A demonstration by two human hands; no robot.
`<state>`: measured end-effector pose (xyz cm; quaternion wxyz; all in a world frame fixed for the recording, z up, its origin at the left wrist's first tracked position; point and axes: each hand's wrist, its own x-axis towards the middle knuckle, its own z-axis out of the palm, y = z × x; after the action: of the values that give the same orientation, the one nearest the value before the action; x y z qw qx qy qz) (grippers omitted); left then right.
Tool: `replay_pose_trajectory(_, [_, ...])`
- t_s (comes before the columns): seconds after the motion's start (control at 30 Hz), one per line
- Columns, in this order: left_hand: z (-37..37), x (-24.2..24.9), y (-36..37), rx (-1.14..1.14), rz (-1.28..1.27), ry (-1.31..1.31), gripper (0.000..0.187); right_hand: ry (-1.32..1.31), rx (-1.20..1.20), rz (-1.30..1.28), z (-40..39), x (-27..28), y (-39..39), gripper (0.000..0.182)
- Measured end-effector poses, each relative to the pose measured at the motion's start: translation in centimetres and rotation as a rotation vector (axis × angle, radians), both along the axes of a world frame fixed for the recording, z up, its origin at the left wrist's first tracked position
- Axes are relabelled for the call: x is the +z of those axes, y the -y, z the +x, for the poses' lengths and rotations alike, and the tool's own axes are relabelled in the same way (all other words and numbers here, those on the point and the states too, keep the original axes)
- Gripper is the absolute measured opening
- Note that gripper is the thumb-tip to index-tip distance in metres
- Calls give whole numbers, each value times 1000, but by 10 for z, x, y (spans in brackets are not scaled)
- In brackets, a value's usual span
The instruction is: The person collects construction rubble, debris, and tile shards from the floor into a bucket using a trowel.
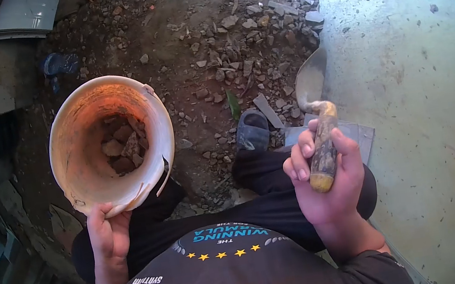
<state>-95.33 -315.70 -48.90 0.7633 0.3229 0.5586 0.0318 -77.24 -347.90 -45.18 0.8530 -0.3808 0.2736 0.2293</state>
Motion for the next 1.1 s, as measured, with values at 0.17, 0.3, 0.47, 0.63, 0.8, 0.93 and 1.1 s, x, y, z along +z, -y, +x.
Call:
replay_pose_trajectory(0.17, [-4, 8, 10, -54, -4, 48, 43, 157, -15, 91, 4, 21, 19, 35])
replay_pose_trajectory(0.3, [-6, 25, 18, -121, 26, 144, 42, 240, -29, 155, -6, 36, 26, 38])
replay_pose_trajectory(0.47, [-9, 49, 13, -152, 11, 205, 42, 242, -15, 138, -13, 32, 44, 31])
replay_pose_trajectory(0.63, [-7, 65, -10, -257, 81, 280, 37, 228, 16, 184, -24, 25, 60, 29])
replay_pose_trajectory(0.8, [7, 67, -33, -283, 143, 343, 33, 264, 89, 67, -27, 3, 75, 30])
replay_pose_trajectory(0.93, [14, 55, -51, -284, 153, 404, 32, 202, 162, -6, -19, -36, 86, 29])
replay_pose_trajectory(1.1, [29, 57, -82, -348, 184, 346, 31, 213, 170, 57, -10, -25, 76, 27])
